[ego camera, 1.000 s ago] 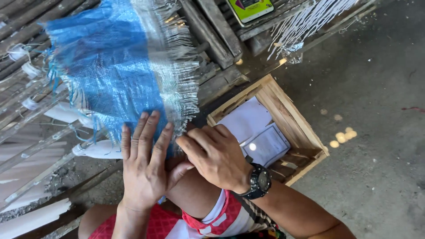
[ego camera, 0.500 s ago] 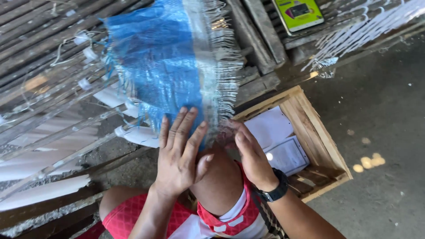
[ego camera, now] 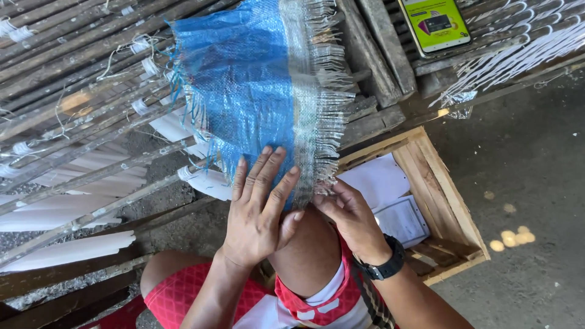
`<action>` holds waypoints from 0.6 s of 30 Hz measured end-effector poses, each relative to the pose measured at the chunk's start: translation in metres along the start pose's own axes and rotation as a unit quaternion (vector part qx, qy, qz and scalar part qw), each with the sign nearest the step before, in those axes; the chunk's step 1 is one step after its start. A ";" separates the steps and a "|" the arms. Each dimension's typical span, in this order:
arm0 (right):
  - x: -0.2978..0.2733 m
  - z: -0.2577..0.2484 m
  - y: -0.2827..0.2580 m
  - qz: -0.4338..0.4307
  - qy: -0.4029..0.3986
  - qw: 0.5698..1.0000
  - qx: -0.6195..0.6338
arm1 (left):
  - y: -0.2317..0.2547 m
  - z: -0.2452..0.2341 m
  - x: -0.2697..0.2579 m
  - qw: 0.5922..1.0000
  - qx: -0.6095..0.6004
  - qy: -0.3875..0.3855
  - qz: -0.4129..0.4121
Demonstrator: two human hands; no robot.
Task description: The person is tying bundles of white candle wicks onto a horizontal wooden frame, likely preparing them for dipping or further processing.
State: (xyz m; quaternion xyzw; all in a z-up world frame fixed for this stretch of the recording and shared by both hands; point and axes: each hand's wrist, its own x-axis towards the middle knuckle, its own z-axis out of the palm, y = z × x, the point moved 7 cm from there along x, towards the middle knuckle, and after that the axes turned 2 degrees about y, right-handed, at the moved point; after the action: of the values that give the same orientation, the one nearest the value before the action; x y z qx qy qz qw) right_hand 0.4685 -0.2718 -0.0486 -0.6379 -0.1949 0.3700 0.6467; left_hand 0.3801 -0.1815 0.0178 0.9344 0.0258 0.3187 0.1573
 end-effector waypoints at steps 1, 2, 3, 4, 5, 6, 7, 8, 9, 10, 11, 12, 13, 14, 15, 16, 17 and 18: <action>-0.001 0.000 0.003 0.023 0.002 1.000 0.010 | 0.000 0.000 0.000 1.000 -0.002 0.000 0.001; -0.001 0.000 0.006 0.045 0.004 0.999 0.019 | 0.000 0.000 0.000 1.000 -0.004 -0.001 0.003; -0.002 0.001 0.003 0.045 0.003 0.999 0.018 | 0.000 -0.001 0.000 1.000 -0.004 0.000 0.002; -0.002 0.004 -0.001 0.042 -0.002 0.999 0.010 | -0.001 0.000 0.000 1.000 -0.003 -0.003 0.003; -0.002 0.006 -0.004 0.039 -0.007 0.999 0.001 | -0.001 0.000 0.000 1.000 -0.003 -0.006 0.005; -0.001 0.006 -0.004 0.038 -0.008 0.999 0.001 | -0.001 -0.001 0.001 1.000 -0.002 -0.005 0.004; 0.000 0.007 -0.005 0.021 -0.009 1.000 -0.020 | 0.000 -0.001 0.001 1.000 -0.001 -0.006 0.005; 0.000 0.007 -0.007 0.003 -0.009 0.999 -0.041 | 0.000 -0.001 0.001 1.000 0.001 -0.007 0.006; 0.000 0.008 -0.009 0.003 -0.010 0.999 -0.042 | 0.000 -0.001 0.001 1.000 0.001 -0.007 0.006; 0.000 0.009 -0.012 0.006 -0.011 0.999 -0.032 | 0.001 -0.001 0.001 1.000 0.000 -0.007 0.007; 0.000 0.010 -0.014 0.009 -0.012 1.000 -0.021 | 0.001 -0.001 0.001 1.000 0.000 -0.008 0.008; 0.000 0.007 -0.009 0.009 -0.012 1.000 -0.021 | 0.001 -0.001 0.001 1.000 -0.001 -0.008 0.008; -0.001 0.002 -0.001 0.029 0.006 0.999 -0.023 | 0.000 0.000 0.001 1.000 0.001 -0.011 0.006; -0.002 -0.004 0.008 0.049 0.025 0.998 -0.025 | 0.000 0.001 0.001 1.000 0.002 -0.014 0.005; -0.002 -0.004 0.006 0.050 0.025 0.998 -0.025 | 0.000 0.001 0.002 1.000 0.001 -0.015 0.004; -0.003 -0.003 0.005 0.048 0.010 0.999 -0.016 | 0.000 0.002 0.002 1.000 0.004 -0.015 0.003; -0.003 -0.001 0.003 0.046 -0.006 0.999 -0.007 | 0.000 0.002 0.002 1.000 0.006 -0.015 0.003; -0.004 -0.002 0.004 0.047 -0.005 0.999 -0.007 | 0.000 0.002 0.003 1.000 0.006 -0.015 0.002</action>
State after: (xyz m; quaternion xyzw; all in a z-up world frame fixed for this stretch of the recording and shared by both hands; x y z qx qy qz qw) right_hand 0.4668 -0.2763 -0.0516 -0.6487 -0.1705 0.4020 0.6233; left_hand 0.3834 -0.1820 0.0182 0.9401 0.0232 0.3044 0.1518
